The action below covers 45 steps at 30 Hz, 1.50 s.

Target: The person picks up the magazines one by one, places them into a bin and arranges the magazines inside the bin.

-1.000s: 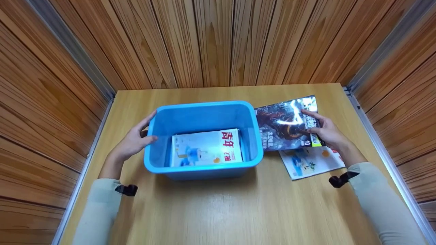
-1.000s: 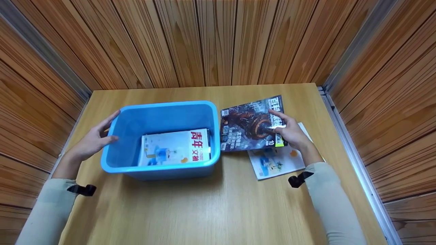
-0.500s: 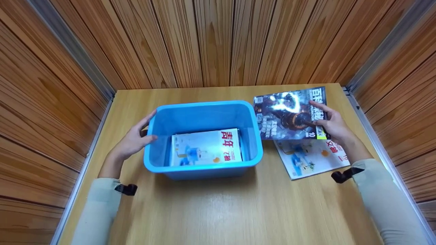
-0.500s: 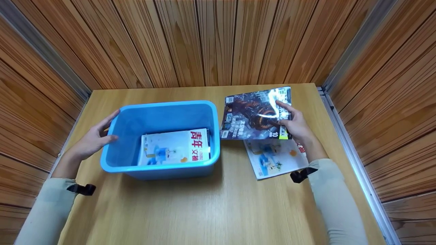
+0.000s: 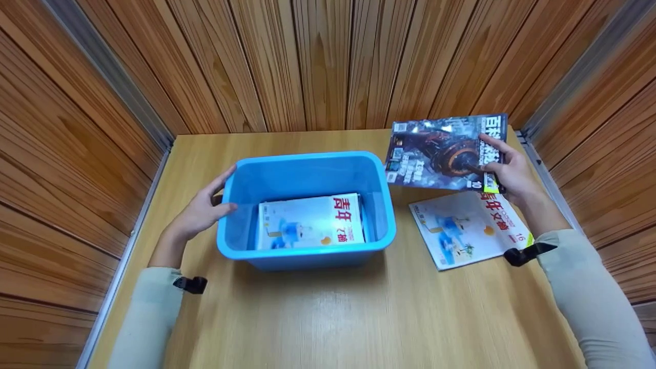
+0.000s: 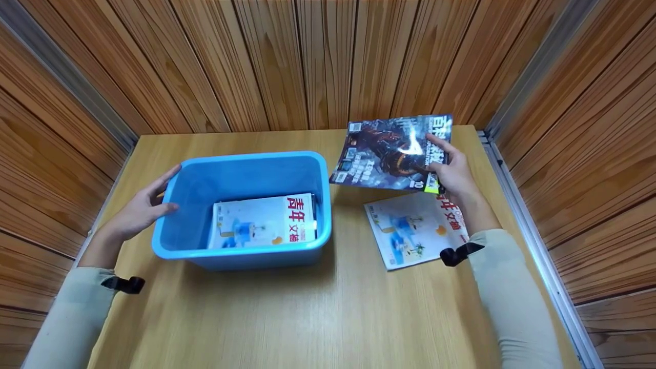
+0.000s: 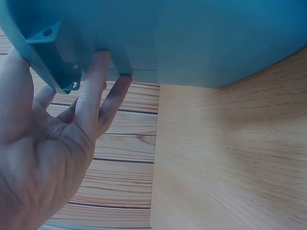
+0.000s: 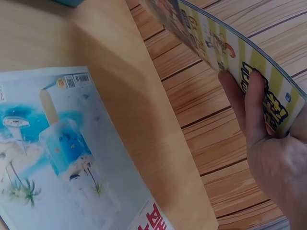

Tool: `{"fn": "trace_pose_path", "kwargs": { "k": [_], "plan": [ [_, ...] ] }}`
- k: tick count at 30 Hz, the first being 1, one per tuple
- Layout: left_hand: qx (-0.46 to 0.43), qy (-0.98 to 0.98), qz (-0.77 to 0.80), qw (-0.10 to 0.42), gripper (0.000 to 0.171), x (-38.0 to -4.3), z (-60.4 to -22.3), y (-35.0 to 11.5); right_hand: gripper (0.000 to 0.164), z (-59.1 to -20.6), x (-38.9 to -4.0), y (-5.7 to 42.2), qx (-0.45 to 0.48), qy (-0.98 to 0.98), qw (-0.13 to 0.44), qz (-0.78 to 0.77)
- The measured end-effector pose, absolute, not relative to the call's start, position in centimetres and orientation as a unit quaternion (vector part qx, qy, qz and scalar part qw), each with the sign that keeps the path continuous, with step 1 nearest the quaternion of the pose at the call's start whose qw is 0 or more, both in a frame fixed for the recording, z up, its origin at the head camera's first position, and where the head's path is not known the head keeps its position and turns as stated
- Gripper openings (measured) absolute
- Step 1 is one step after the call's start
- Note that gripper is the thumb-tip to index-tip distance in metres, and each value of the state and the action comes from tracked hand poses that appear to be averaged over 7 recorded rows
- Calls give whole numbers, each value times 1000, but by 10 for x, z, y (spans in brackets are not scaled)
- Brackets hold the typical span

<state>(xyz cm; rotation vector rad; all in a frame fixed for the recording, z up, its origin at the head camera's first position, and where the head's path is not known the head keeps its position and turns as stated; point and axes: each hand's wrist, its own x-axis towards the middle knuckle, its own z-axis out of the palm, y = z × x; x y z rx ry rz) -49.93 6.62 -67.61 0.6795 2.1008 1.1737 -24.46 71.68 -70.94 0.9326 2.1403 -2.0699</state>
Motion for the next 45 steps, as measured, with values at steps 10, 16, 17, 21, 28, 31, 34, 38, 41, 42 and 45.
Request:
{"fn": "trace_pose_path", "kwargs": {
  "k": [10, 16, 17, 21, 28, 31, 34, 38, 41, 42, 45],
  "plan": [
    [230, 802, 465, 297, 89, -441, -705, 54, 72, -707, -243, 717, 307, 654, 27, -690],
    [214, 804, 477, 284, 89, -408, -722, 48, 72, -702, -245, 715, 307, 641, 25, -703],
    [211, 804, 478, 284, 88, -405, -724, 48, 72, -701, -245, 715, 310, 640, 24, -703],
    [202, 802, 484, 285, 88, -391, -734, 48, 71, -701, -244, 715, 314, 638, 23, -703],
    [178, 804, 491, 285, 88, -366, -751, 50, 73, -704, -246, 715, 300, 629, 14, -717],
    [174, 804, 491, 286, 89, -360, -757, 53, 72, -703, -247, 716, 304, 626, 14, -718],
    [177, 804, 487, 292, 89, -364, -760, 59, 71, -703, -247, 717, 313, 617, 10, -721],
    [180, 804, 481, 300, 88, -371, -763, 67, 71, -703, -247, 717, 318, 614, 5, -722],
    [183, 803, 479, 305, 88, -376, -765, 73, 70, -704, -248, 716, 315, 619, 5, -719],
    [185, 802, 479, 307, 87, -378, -766, 74, 70, -704, -248, 716, 315, 621, 5, -717],
    [188, 799, 479, 312, 87, -384, -769, 80, 69, -705, -249, 714, 316, 625, 7, -713]
  ]
}}
